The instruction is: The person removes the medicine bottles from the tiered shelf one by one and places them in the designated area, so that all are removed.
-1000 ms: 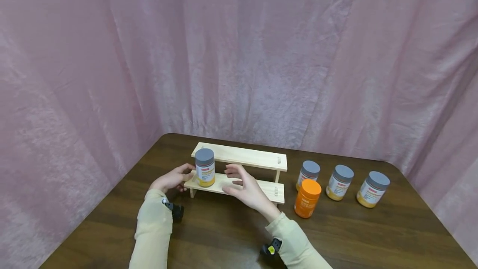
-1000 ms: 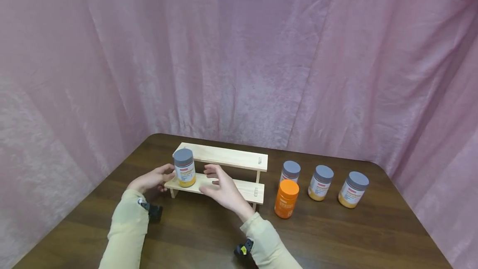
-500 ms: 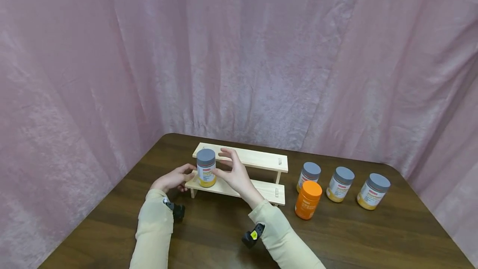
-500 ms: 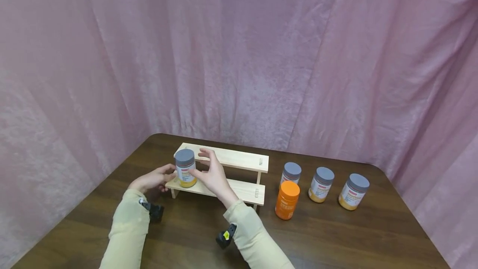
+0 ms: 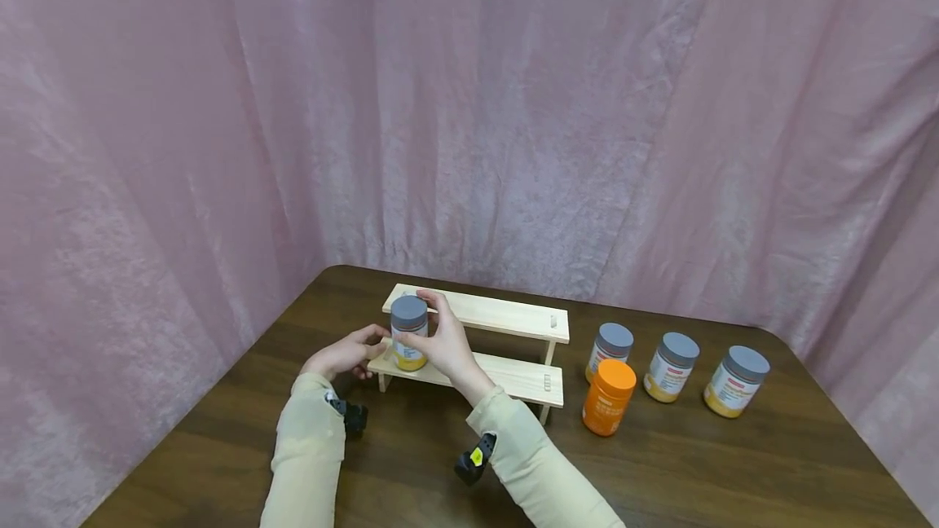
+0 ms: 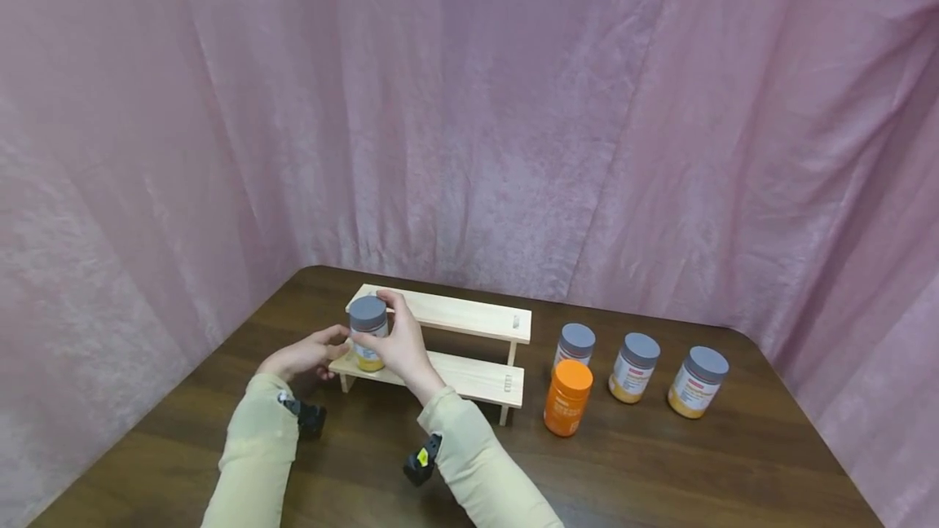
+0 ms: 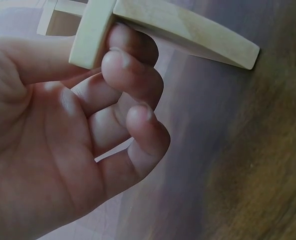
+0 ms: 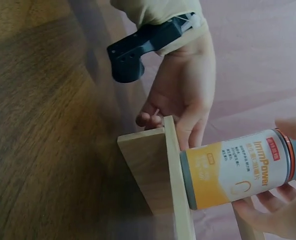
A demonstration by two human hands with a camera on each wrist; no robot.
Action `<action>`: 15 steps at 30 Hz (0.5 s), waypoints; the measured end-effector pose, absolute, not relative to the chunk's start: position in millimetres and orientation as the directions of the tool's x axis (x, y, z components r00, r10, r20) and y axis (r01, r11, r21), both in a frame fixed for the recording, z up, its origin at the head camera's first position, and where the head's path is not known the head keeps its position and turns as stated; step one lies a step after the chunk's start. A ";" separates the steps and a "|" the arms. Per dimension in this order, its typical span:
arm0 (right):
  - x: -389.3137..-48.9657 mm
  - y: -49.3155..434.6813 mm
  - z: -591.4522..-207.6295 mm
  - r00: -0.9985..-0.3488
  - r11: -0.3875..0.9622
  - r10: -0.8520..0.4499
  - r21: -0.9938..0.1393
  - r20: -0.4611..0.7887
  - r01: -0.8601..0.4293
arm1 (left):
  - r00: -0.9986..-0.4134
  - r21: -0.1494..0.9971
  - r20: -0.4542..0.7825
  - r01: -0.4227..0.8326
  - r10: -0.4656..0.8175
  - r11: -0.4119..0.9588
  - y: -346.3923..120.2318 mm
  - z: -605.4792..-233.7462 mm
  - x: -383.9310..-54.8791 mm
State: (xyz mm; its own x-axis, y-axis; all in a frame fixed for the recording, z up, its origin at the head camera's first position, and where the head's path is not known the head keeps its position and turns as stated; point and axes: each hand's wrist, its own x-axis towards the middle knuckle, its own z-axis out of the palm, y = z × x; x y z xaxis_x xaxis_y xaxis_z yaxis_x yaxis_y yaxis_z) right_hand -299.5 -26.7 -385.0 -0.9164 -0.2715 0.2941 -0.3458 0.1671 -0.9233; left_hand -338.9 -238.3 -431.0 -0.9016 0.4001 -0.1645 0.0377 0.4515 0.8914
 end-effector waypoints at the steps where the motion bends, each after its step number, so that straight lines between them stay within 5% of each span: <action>1: -299.2 -26.7 -385.7 -0.915 0.170 -0.262 -0.919 0.305 -0.355 | -0.901 0.892 -0.161 0.042 0.402 0.450 -238.1 -431.7 -338.9; 15: -286.9 -6.3 -375.9 -0.927 0.199 -0.143 -0.908 0.346 -0.369 | -0.903 0.896 -0.151 0.048 0.402 0.442 -237.0 -432.2 -338.9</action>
State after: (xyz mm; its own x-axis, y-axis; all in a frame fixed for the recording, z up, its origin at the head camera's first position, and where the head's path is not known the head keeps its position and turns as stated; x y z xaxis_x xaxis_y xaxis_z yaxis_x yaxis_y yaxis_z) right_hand -286.9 -6.3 -375.9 -0.9274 -0.1428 0.3458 -0.3692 0.1990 -0.9078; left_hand -338.9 -237.0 -432.2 -0.9031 0.4021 -0.1507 0.0475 0.4423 0.8956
